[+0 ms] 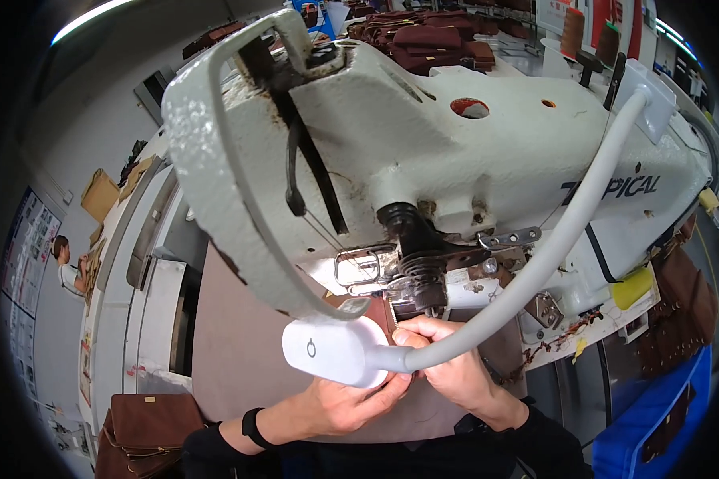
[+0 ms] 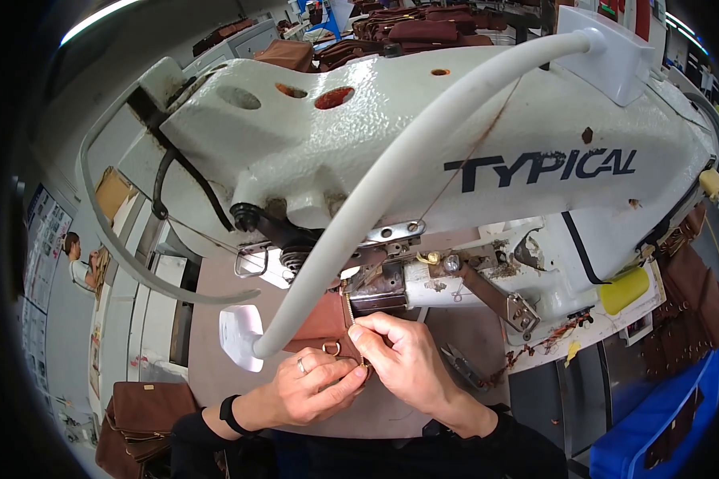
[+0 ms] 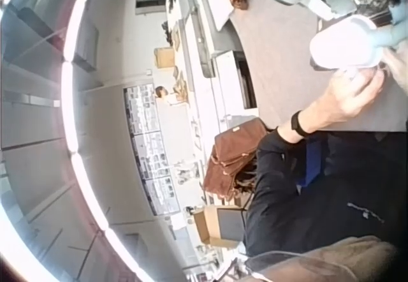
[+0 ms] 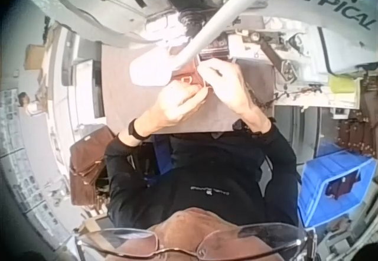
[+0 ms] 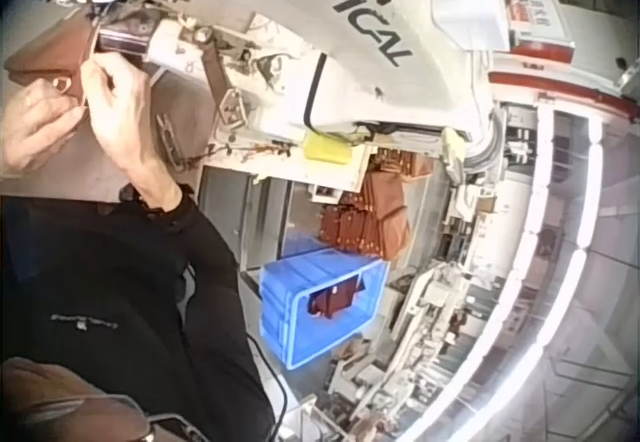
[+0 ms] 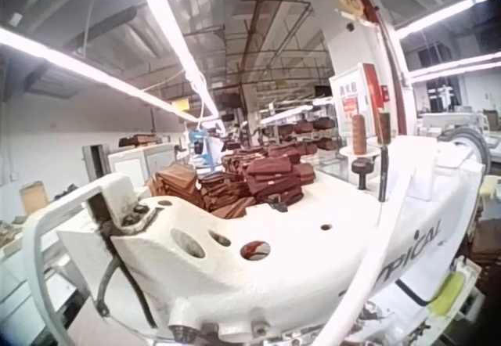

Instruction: The person uses shears to trim threads from a brown pouch before sewing along the zipper with a sewing machine, then repeats the process with a second pouch.

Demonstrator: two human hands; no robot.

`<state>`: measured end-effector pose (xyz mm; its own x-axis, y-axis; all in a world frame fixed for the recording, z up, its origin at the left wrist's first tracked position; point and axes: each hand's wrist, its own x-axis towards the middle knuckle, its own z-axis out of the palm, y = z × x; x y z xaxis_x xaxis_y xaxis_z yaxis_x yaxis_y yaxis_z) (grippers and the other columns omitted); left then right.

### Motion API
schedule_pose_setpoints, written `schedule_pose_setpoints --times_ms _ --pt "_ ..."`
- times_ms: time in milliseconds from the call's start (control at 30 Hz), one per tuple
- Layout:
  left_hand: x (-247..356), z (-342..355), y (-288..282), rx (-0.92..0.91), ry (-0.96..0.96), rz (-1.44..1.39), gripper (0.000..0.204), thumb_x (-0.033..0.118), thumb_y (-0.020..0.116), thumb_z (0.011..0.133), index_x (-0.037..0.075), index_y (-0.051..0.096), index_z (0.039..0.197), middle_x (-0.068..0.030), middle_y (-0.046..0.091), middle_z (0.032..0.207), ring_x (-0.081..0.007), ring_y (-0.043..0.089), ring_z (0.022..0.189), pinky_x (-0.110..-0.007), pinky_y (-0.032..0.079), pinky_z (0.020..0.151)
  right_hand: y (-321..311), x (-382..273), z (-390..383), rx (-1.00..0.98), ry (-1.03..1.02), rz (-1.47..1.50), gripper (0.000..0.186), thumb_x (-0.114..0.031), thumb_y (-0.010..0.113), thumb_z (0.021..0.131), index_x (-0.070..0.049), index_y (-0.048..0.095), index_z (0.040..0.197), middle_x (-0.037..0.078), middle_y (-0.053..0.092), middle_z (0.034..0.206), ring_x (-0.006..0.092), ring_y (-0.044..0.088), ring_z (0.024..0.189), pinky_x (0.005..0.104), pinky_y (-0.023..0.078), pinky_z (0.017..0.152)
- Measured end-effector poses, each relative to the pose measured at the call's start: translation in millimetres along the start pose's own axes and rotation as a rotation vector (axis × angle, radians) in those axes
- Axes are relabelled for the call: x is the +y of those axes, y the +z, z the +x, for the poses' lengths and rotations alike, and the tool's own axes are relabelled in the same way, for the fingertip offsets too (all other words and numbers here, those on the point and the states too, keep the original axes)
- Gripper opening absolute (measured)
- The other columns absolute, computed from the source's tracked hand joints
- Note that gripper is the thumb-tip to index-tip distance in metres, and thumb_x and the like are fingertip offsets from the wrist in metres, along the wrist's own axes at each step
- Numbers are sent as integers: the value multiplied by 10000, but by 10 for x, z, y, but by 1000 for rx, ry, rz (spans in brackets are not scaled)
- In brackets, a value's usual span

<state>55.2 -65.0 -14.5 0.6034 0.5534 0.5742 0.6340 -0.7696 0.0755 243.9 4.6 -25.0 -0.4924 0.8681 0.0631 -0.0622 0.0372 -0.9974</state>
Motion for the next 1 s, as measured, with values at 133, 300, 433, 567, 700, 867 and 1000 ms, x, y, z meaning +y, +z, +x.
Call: schedule_pose_setpoints --times_ms 133,300,433,567,700,867,1000 --pt "19 -3 10 -45 1 -46 535 132 882 711 44 686 1201 -43 682 1092 -193 622 944 -325 539 822 -7 50 9 6 47 30 193 -142 593 1017 30 677 987 -6 583 710 36 482 668 251 426 571" --pt "-54 -157 -118 -34 -29 108 673 187 901 711 58 613 1305 -146 584 1330 -301 582 1179 -434 499 956 -40 148 109 -93 42 134 210 -161 574 1037 14 679 988 -45 577 724 17 495 655 229 421 550" --pt "-273 -216 -122 -110 -178 137 890 149 919 681 124 481 1455 -246 468 1451 -428 526 1270 -523 478 966 -29 142 72 -144 178 396 246 -210 558 1064 -2 688 1038 -42 617 764 11 556 638 197 439 525" --pt "-368 -182 -139 -138 -376 -129 648 87 833 780 113 560 1368 -159 608 1299 -329 638 1125 -447 541 918 11 94 89 -119 253 417 196 -155 610 1034 24 687 1017 -34 629 819 16 546 706 192 440 617" --pt "-392 -151 -202 -169 -554 -360 430 165 778 884 57 647 1279 -70 720 1203 -199 698 1087 -362 560 950 6 21 130 -136 181 364 266 -215 567 1057 8 677 963 -24 623 734 31 560 587 214 450 487" --pt "-468 -149 -219 -224 -435 -274 445 215 763 893 70 644 1297 -68 718 1208 -192 699 1095 -329 560 955 -36 -73 183 -134 247 135 280 -192 580 1031 20 663 867 -10 603 661 49 553 565 237 450 487" --pt "-479 -114 -254 -342 -425 -332 447 210 746 885 94 646 1304 -51 711 1218 -197 693 1108 -325 570 939 -31 -102 204 -128 141 19 254 -162 606 1000 43 648 856 49 625 654 75 560 550 283 471 505"
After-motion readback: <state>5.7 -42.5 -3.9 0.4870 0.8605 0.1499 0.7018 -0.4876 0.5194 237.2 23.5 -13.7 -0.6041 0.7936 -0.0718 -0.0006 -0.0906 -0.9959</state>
